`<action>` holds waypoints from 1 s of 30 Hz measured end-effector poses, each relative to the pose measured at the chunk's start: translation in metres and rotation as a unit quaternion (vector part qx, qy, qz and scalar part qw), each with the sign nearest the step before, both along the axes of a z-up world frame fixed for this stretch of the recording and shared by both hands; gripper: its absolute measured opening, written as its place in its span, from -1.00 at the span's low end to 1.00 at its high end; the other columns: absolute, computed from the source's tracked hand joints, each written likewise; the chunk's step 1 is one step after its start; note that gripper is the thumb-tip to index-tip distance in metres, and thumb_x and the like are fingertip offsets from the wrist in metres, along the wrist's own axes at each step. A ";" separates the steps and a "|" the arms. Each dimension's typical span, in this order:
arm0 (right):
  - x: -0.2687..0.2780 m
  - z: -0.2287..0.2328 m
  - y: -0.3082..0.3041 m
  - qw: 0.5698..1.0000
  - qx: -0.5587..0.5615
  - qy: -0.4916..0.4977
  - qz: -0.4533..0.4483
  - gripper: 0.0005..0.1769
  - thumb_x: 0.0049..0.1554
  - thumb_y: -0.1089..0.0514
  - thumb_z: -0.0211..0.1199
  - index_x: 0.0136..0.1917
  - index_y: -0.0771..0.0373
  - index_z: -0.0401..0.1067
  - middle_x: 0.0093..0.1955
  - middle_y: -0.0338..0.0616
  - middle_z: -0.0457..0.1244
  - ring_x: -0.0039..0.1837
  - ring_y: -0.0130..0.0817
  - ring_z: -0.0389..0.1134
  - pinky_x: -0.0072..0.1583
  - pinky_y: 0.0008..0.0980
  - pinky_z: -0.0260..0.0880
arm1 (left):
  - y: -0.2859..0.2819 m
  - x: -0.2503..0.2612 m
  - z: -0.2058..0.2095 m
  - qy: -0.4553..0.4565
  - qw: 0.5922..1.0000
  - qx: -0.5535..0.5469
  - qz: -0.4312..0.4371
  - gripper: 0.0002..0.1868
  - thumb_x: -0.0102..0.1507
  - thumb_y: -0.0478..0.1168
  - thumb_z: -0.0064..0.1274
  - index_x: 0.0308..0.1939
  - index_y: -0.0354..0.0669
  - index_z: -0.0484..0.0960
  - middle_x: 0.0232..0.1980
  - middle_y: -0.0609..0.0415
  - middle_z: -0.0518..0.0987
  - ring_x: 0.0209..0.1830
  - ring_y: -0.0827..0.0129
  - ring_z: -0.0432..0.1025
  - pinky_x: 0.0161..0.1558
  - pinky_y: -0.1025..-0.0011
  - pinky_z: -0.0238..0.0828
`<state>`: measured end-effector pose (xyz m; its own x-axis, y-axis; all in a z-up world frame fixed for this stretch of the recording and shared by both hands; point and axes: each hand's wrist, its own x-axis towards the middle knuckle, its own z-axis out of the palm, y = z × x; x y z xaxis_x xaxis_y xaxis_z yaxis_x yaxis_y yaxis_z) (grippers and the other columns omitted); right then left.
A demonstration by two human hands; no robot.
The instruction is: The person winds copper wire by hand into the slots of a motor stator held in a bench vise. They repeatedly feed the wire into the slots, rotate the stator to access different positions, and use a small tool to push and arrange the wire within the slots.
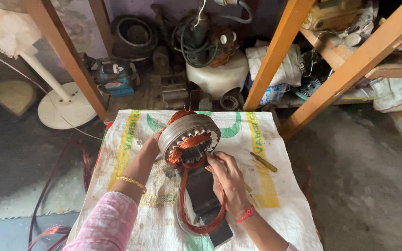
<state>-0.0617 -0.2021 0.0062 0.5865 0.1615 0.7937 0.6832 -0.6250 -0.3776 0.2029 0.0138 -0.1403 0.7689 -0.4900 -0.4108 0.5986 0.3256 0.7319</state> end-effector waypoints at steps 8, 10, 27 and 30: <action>-0.003 0.000 -0.006 0.999 0.021 -0.024 0.038 -0.62 0.07 0.56 0.15 0.17 0.46 0.44 0.12 0.09 0.30 0.10 -0.08 0.44 0.07 -0.32 0.60 | 0.009 -0.007 0.009 -0.008 0.999 -0.005 0.032 -0.71 0.27 -0.32 0.14 0.06 0.01 0.54 -0.02 0.09 0.65 0.03 0.37 0.51 0.20 0.21 0.38; -0.008 -0.002 -0.008 0.998 0.036 -0.025 0.043 -0.64 0.08 0.56 0.17 0.15 0.45 0.45 0.13 0.09 0.31 0.12 -0.07 0.43 0.08 -0.31 0.60 | 0.011 -0.012 0.007 -0.002 0.999 -0.008 0.042 -0.71 0.27 -0.32 0.14 0.06 0.01 0.54 -0.02 0.09 0.65 0.03 0.37 0.50 0.20 0.21 0.38; -0.005 0.006 -0.029 0.997 -0.017 -0.002 0.070 -0.74 0.02 0.53 0.24 -0.01 0.38 0.48 0.05 -0.03 0.32 0.01 -0.15 0.43 -0.01 -0.29 0.48 | 0.018 -0.217 0.151 -0.415 0.651 0.424 0.474 -0.82 0.43 -0.36 0.04 0.11 -0.18 0.58 0.02 -0.02 0.60 -0.09 0.30 0.52 -0.01 0.35 0.49; -0.005 0.001 -0.032 0.997 -0.015 0.015 0.072 -0.74 0.03 0.51 0.23 0.01 0.40 0.51 0.05 -0.02 0.31 -0.02 -0.15 0.43 -0.03 -0.29 0.47 | -0.015 -0.313 0.183 -0.676 0.468 0.372 0.431 -0.76 0.27 -0.50 0.06 0.01 -0.34 0.48 -0.02 -0.09 0.50 -0.04 0.26 0.48 -0.04 0.31 0.44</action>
